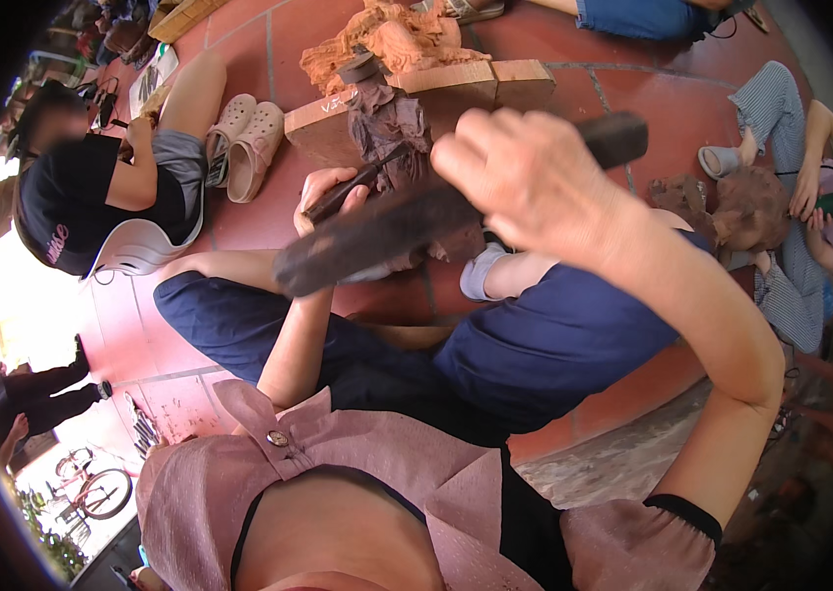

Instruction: The person sits on the floor and uses a chisel and mallet to carve a wooden sculpture. They repeatedly strike the chisel with the mallet to shape the wood, occasionally adjusting the sculpture's position.

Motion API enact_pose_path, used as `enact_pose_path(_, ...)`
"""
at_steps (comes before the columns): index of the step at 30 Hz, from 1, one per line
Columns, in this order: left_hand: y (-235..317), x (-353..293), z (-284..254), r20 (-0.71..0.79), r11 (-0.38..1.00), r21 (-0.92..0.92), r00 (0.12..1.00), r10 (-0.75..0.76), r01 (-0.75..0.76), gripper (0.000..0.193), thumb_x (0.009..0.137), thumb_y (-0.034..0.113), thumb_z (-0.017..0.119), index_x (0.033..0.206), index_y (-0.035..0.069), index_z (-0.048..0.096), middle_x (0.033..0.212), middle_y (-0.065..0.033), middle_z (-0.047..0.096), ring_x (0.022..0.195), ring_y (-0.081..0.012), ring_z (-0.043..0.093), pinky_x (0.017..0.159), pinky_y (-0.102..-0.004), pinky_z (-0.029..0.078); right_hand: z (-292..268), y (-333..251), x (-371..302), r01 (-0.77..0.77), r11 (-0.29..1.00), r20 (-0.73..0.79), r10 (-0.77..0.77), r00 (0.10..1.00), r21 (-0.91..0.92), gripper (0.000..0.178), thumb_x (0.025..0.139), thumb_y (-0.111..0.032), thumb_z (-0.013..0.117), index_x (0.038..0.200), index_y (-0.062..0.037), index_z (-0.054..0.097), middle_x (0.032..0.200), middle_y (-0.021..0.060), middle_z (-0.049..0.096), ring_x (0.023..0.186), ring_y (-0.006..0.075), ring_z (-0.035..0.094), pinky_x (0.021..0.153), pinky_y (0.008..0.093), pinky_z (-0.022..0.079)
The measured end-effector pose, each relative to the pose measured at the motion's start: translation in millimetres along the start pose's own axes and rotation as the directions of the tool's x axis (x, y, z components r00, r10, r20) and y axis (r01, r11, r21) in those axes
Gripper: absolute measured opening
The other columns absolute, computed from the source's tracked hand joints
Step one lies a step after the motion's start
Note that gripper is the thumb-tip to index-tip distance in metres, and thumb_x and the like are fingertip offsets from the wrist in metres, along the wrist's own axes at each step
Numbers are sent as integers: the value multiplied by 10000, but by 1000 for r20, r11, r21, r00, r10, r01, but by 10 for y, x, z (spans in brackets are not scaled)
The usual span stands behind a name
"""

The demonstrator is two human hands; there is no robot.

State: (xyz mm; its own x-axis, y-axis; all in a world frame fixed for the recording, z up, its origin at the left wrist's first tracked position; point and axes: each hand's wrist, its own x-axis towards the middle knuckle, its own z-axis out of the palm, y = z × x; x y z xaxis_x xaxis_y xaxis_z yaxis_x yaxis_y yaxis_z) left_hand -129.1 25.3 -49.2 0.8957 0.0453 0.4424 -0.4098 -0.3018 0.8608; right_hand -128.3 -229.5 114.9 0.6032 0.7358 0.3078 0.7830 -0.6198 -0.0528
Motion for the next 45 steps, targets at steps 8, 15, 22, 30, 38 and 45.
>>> enact_pose_path(8,-20,-75,64,-16,993,-105,998,-59,57,246,788,51,763,1013,6,673,964,-115,648,882,-230,621,812,-324,494,19,-427,-87,-67,998,148,69,987,-20,538,624,-391,796,991,-74,563,742,37,507,657,205,587,593,339,470)
enact_pose_path(15,54,-93,115,16,993,-78,996,-90,91,249,809,46,757,1039,13,667,1035,-126,633,961,-210,623,848,-301,499,-130,-465,0,-54,988,161,30,986,146,506,622,-227,784,1062,-78,585,718,58,527,646,232,613,594,371,503)
enact_pose_path(22,134,-103,167,-16,995,-76,998,-59,58,276,760,5,779,1019,50,697,932,-102,615,862,-213,604,790,-312,495,-121,-476,-42,-118,990,238,97,966,74,555,614,-262,815,1093,-97,587,727,43,512,656,222,593,612,359,489)
enact_pose_path(30,375,-155,-5,330,983,-179,938,102,-44,272,759,45,797,1014,53,702,941,-81,625,857,-216,619,773,-307,503,-206,-466,-173,-191,978,266,164,950,79,694,511,-92,837,1156,-111,582,799,61,516,729,248,585,630,382,460)
enact_pose_path(38,134,-134,-127,96,992,-118,995,-33,44,306,727,-7,789,1008,19,671,1029,-125,634,987,-250,605,871,-358,486,-124,-513,-230,-107,994,220,100,970,21,342,734,-92,660,1070,-130,615,737,30,495,663,197,571,607,331,458)
enact_pose_path(45,59,-78,-25,70,988,-155,997,-13,24,295,730,-32,765,1003,28,671,1030,-117,633,992,-249,605,893,-359,474,-78,-477,-234,-110,992,226,93,970,62,552,594,-108,778,1120,-108,611,774,41,498,706,216,574,623,353,452)
